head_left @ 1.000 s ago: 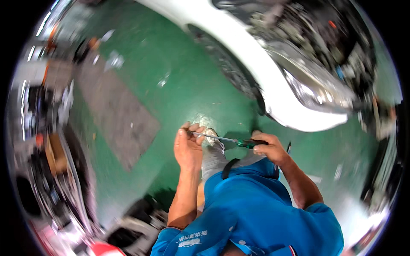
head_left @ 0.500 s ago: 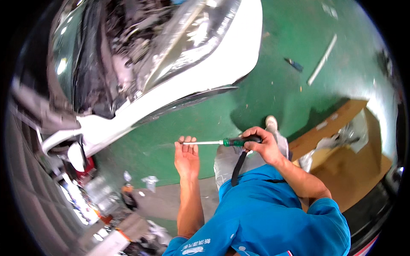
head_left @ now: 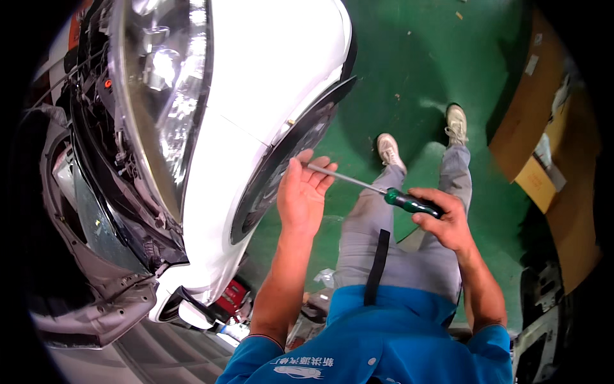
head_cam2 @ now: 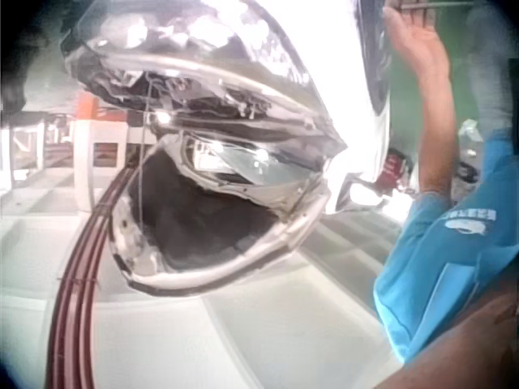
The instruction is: The person uses a screwdriver to remove screws from the front bumper of a white car. They then retrieve a small fastener from a container on the floor and install it into the bumper area. Finally, they use the screwdriver to secure the bumper trim back in place.
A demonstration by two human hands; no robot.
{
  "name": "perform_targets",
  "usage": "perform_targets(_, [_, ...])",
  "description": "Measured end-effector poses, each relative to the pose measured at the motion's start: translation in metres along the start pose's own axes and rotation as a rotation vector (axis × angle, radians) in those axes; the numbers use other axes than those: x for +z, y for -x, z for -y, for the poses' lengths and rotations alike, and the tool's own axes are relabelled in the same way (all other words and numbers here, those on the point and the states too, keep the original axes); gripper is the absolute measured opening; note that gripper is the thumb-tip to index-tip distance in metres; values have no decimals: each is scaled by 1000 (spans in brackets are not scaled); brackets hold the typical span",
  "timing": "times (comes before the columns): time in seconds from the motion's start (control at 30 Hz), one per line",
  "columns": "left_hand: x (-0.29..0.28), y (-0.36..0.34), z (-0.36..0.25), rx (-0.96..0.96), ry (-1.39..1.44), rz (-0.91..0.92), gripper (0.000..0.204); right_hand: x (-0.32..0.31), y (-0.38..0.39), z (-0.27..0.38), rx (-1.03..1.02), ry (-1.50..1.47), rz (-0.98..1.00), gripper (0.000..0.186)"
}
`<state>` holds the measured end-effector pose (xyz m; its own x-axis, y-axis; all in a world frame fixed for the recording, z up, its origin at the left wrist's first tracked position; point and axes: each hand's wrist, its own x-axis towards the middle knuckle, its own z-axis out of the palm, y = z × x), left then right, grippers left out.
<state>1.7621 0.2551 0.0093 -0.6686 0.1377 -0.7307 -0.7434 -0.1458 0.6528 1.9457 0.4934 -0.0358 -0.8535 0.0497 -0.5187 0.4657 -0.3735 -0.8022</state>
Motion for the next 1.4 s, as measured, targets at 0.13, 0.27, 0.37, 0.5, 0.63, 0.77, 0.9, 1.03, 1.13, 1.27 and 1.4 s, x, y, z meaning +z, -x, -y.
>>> perform_targets(0.13, [-1, -28, 8, -14, -135, 77, 44, 9, -3, -50, 43, -124, -77, 46])
perform_targets(0.27, [-5, -48, 24, -7, -146, 115, 46, 11, -9, -81, 43, -179, -133, 47])
perform_targets(0.37, [-6, -62, 37, -10, -151, 142, 47, 6, -13, -101, 38, -192, -156, 47])
perform_targets(0.5, [-6, -72, 48, 3, -171, 156, 46, 0, -20, -115, 1, -183, -168, 48])
perform_targets(0.63, [-3, -74, 49, 16, -135, 192, 46, -4, -25, -118, -62, -133, -168, 47])
perform_targets(0.77, [-8, -69, 46, 57, -150, 126, 47, -6, -27, -112, -135, -60, -136, 47])
perform_targets(0.9, [-18, -64, 44, 335, -682, -15, 40, -3, -27, -103, -121, -49, -215, 46])
perform_targets(1.03, [-16, -76, 34, 1142, -1875, 175, 45, -7, -25, -97, -127, -44, -316, 49])
perform_targets(1.13, [-17, -103, 36, 1140, -2269, 144, 57, -13, -22, -95, -79, -32, -317, 53])
perform_targets(1.27, [-34, -149, 33, 1253, -2710, 171, 53, -21, -21, -95, -58, 11, -319, 55])
perform_targets(1.4, [-34, -167, 30, 1251, -3038, 213, 59, -18, -27, -90, -75, 35, -327, 56])
